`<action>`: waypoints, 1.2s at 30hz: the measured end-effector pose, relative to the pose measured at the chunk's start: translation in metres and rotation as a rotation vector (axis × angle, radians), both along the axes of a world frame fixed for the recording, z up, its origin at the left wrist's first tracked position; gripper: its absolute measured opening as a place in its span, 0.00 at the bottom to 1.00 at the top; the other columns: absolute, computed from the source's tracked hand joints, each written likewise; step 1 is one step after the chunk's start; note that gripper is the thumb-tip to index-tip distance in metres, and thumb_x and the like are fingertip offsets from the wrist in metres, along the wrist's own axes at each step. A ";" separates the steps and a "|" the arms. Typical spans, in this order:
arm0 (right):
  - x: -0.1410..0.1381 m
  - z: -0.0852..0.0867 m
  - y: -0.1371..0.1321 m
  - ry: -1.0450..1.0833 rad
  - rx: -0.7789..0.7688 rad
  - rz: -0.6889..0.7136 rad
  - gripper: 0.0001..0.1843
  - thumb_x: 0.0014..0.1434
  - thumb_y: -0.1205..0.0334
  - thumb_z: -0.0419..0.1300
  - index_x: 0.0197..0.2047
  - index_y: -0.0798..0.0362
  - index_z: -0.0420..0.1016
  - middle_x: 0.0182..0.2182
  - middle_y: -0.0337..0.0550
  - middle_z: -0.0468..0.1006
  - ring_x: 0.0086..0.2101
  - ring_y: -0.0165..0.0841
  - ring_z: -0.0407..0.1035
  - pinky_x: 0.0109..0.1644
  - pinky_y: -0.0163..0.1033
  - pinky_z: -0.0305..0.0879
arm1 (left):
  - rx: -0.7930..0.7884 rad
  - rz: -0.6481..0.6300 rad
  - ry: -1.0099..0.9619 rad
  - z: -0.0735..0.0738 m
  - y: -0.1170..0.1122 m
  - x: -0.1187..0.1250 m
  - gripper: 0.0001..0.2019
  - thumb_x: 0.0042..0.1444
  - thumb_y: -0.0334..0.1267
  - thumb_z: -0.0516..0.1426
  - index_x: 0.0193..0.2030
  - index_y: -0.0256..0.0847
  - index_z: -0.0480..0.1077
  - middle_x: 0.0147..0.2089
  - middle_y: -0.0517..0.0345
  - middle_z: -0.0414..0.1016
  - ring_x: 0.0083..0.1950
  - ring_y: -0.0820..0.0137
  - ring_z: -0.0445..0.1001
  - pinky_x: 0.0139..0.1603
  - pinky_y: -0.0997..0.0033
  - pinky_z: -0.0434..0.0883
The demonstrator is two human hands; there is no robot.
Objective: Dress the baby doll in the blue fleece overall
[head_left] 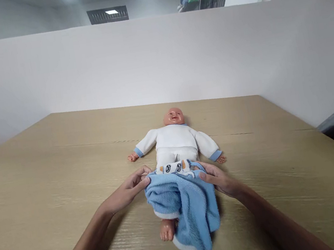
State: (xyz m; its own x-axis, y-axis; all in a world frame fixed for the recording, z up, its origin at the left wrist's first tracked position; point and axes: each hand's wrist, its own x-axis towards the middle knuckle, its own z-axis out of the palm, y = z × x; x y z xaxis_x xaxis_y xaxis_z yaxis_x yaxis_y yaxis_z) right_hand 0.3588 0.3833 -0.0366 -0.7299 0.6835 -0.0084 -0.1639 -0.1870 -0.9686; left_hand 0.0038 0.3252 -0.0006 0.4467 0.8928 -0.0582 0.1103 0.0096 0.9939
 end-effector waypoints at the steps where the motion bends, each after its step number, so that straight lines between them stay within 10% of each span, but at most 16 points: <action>1: 0.000 -0.002 0.000 0.008 -0.013 -0.026 0.31 0.70 0.44 0.66 0.70 0.47 0.71 0.58 0.44 0.80 0.56 0.38 0.74 0.65 0.40 0.68 | -0.022 0.005 0.003 0.000 0.002 0.001 0.17 0.74 0.55 0.55 0.51 0.42 0.68 0.45 0.58 0.65 0.46 0.66 0.64 0.50 0.68 0.66; 9: 0.002 0.009 0.000 -0.064 -0.019 0.050 0.34 0.65 0.45 0.72 0.68 0.51 0.73 0.57 0.47 0.81 0.52 0.36 0.76 0.58 0.38 0.70 | 0.085 0.063 0.153 0.016 0.028 0.011 0.18 0.75 0.56 0.53 0.47 0.42 0.66 0.41 0.60 0.65 0.42 0.68 0.63 0.46 0.69 0.67; 14: 0.001 0.009 0.001 0.004 -0.038 -0.109 0.36 0.58 0.40 0.76 0.61 0.52 0.77 0.54 0.46 0.83 0.50 0.36 0.76 0.55 0.36 0.69 | 0.391 0.048 0.395 0.048 0.037 0.036 0.20 0.72 0.54 0.57 0.61 0.44 0.72 0.61 0.49 0.73 0.59 0.59 0.69 0.64 0.59 0.66; 17: 0.000 0.006 0.001 0.023 -0.036 -0.222 0.34 0.60 0.42 0.75 0.63 0.49 0.75 0.56 0.44 0.81 0.51 0.35 0.75 0.55 0.34 0.69 | 0.448 -0.098 0.465 0.068 0.047 0.057 0.23 0.69 0.56 0.61 0.64 0.48 0.73 0.60 0.51 0.76 0.60 0.56 0.70 0.62 0.60 0.68; 22: 0.005 0.009 0.002 -0.016 -0.011 -0.165 0.32 0.65 0.43 0.71 0.65 0.49 0.74 0.51 0.44 0.81 0.46 0.33 0.75 0.51 0.35 0.71 | 0.268 -0.487 0.534 0.088 0.080 0.077 0.19 0.60 0.59 0.67 0.41 0.43 0.80 0.39 0.59 0.77 0.44 0.62 0.74 0.44 0.68 0.70; 28: 0.023 0.018 -0.001 -0.212 0.003 0.253 0.31 0.56 0.41 0.77 0.54 0.53 0.82 0.43 0.42 0.83 0.40 0.36 0.76 0.45 0.37 0.73 | 0.012 -0.678 0.211 0.071 0.100 0.084 0.18 0.57 0.51 0.71 0.45 0.41 0.77 0.41 0.59 0.80 0.42 0.65 0.77 0.43 0.70 0.75; 36: 0.017 0.010 -0.003 -0.038 -0.130 -0.169 0.27 0.67 0.42 0.68 0.63 0.44 0.77 0.52 0.44 0.83 0.51 0.38 0.77 0.61 0.43 0.72 | -0.036 -0.826 0.178 0.052 0.108 0.090 0.20 0.49 0.48 0.76 0.42 0.39 0.81 0.40 0.59 0.83 0.42 0.62 0.80 0.45 0.69 0.79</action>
